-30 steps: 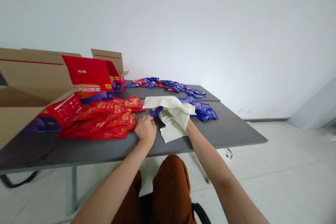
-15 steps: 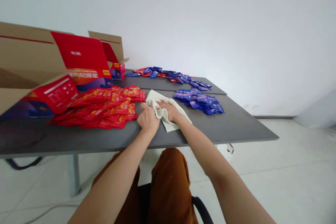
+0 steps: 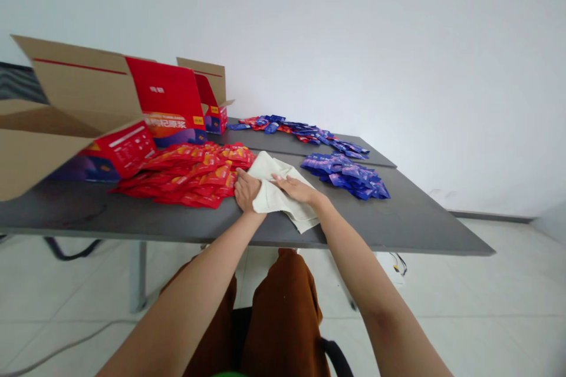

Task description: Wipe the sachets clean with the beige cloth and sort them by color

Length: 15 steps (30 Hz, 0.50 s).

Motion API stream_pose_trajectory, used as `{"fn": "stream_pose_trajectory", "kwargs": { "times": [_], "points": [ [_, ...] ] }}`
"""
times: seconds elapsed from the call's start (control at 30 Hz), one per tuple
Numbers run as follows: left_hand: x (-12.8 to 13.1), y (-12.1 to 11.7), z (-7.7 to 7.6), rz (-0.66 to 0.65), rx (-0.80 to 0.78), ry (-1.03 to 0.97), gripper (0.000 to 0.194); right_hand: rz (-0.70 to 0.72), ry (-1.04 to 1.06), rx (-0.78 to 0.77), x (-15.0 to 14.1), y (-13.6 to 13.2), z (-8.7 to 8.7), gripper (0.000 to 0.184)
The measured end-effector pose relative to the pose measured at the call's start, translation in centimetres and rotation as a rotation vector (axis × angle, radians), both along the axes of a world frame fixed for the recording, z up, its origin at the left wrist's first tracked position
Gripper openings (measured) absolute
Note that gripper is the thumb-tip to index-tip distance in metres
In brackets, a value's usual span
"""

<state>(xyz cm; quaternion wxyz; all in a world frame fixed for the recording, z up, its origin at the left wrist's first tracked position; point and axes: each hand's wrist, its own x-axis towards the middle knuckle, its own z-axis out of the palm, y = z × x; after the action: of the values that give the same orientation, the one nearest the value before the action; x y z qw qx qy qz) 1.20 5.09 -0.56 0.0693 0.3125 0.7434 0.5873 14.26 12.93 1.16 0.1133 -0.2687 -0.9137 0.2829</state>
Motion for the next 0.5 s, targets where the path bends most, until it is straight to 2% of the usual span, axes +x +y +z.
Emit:
{"fn": "stream_pose_trajectory", "kwargs": {
  "times": [0.1,0.2,0.3,0.4,0.5],
  "points": [
    [-0.4,-0.2,0.7,-0.078,-0.025,-0.043,0.082,-0.13,-0.055,0.096,-0.3,0.5,-0.5,0.075],
    [-0.8,0.1,0.8,-0.119,-0.106,0.048,0.093,-0.227,-0.127,0.168,-0.3,0.3,-0.4,0.07],
    [-1.3,0.7,0.6,-0.11,-0.205,0.17,0.093,-0.099,-0.123,0.156,-0.1,-0.6,0.1,0.071],
    [-1.6,0.9,0.5,-0.15,-0.355,0.332,0.083,0.042,-0.091,0.071,0.3,-1.6,0.6,0.078],
    [-1.8,0.4,0.8,-0.246,-0.429,0.449,0.073,0.053,-0.094,0.031,0.4,-1.6,0.4,0.082]
  ]
}}
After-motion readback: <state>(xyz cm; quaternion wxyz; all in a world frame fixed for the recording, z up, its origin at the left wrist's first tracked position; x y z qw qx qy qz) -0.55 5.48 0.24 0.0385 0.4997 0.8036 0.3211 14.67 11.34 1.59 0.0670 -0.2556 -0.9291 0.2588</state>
